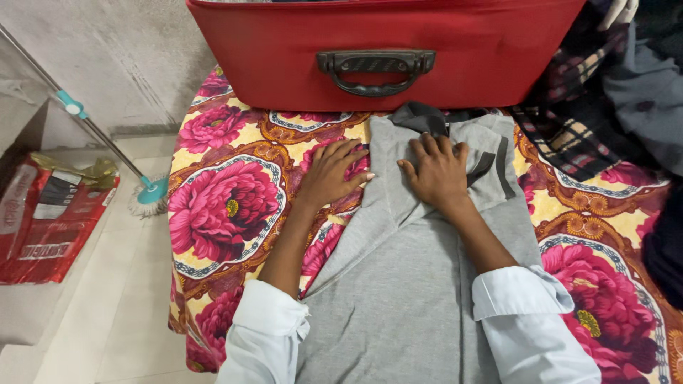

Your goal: The person folds a grey t-shirt on a floral bedspread. They smooth the fabric, fold the sleeves inward, fold the shirt in half lengthwise, and then fold it into a compact rectangle.

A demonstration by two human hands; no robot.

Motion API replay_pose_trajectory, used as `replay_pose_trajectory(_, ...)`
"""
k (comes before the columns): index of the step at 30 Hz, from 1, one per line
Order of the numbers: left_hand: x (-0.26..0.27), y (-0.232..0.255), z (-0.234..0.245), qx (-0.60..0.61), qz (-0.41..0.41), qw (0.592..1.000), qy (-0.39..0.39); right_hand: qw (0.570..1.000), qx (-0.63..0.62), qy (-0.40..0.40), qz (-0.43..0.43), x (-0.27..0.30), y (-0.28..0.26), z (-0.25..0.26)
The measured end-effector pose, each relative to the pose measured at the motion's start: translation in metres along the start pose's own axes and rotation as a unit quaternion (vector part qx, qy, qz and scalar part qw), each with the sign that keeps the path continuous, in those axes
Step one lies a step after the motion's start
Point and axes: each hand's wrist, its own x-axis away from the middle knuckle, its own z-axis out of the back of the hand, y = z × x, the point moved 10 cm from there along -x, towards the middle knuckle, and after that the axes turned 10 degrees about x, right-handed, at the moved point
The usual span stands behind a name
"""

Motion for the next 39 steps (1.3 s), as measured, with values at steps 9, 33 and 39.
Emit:
replay_pose_trajectory(9, 0.006, 0.007, 0.007, -0.017, -0.029, 0.998, 0.048, 0.971, -0.019, 0.033, 0.236, 0.006, -0.066, 0.028)
replay_pose_trajectory(33, 0.132, 0.162, 0.042, -0.102, -0.028, 0.993, 0.048, 0.87, -0.261, -0.321, 0.266, 0.03, -0.066, 0.031)
replay_pose_trajectory(39, 0.133, 0.164, 0.042, -0.114, -0.033, 0.992, 0.053, 0.905, -0.227, -0.189, 0.306, 0.054, -0.06, 0.07)
